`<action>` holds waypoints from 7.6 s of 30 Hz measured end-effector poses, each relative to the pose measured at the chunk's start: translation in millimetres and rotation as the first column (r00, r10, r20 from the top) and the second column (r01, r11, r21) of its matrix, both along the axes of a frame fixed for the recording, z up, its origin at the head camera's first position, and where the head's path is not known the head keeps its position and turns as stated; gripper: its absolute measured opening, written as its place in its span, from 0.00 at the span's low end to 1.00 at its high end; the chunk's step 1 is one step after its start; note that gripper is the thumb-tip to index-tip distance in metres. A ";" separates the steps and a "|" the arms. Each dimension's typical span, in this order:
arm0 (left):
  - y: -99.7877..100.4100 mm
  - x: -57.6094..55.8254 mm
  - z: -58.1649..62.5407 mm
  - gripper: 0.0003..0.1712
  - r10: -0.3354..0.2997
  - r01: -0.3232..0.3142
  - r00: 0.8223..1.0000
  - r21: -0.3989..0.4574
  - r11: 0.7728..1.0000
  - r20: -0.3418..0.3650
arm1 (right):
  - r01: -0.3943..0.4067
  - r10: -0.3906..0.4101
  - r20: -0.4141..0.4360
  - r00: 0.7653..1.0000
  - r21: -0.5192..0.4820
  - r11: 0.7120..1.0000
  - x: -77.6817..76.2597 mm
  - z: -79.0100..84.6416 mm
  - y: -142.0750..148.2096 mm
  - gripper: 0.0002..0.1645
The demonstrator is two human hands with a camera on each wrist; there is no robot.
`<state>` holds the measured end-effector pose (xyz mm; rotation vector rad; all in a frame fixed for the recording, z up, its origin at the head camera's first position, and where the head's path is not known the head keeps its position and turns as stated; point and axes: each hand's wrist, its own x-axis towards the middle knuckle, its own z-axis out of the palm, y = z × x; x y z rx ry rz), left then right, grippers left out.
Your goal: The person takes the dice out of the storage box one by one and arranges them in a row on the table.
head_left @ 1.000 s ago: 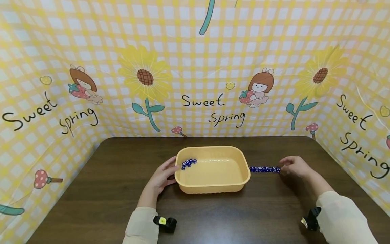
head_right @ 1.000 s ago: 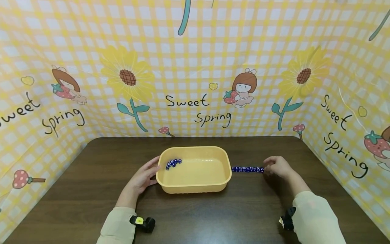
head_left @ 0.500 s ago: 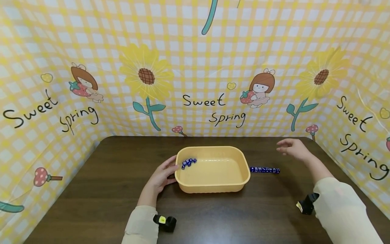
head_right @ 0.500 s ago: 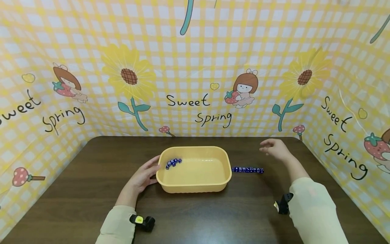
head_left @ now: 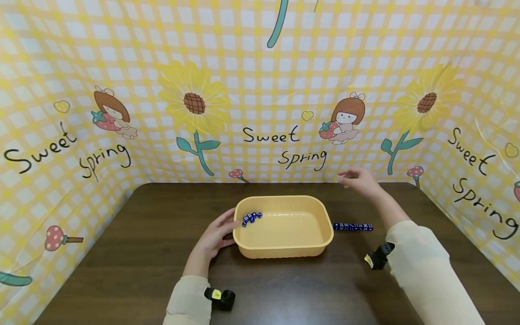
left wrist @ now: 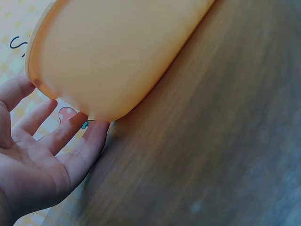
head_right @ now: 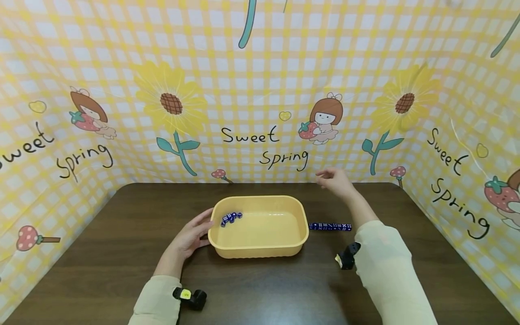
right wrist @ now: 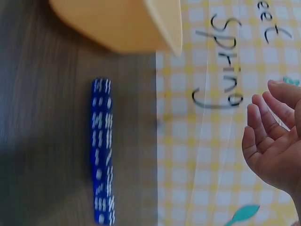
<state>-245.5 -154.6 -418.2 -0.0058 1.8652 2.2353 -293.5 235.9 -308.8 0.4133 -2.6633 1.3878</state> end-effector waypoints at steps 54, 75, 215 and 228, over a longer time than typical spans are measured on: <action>-0.8 0.5 1.0 0.29 -0.018 0.017 1.000 0.026 0.999 0.002 | -0.224 0.272 0.374 0.887 -0.167 0.960 -13.1 -76.7 -187.0 0.16; -2.0 1.6 0.1 0.29 -0.010 0.010 1.000 0.024 1.000 -0.008 | -0.222 0.204 0.294 0.934 0.028 0.975 -13.4 -92.2 -194.2 0.20; 1.2 2.7 1.5 0.29 0.018 -0.018 1.000 0.014 1.000 0.007 | 0.051 -0.069 0.162 0.984 0.110 0.993 39.9 -103.9 95.6 0.08; 0.9 3.3 0.2 0.29 0.020 -0.020 1.000 0.003 1.000 0.014 | 0.064 -0.085 0.167 0.982 0.129 0.990 41.3 -103.8 93.3 0.09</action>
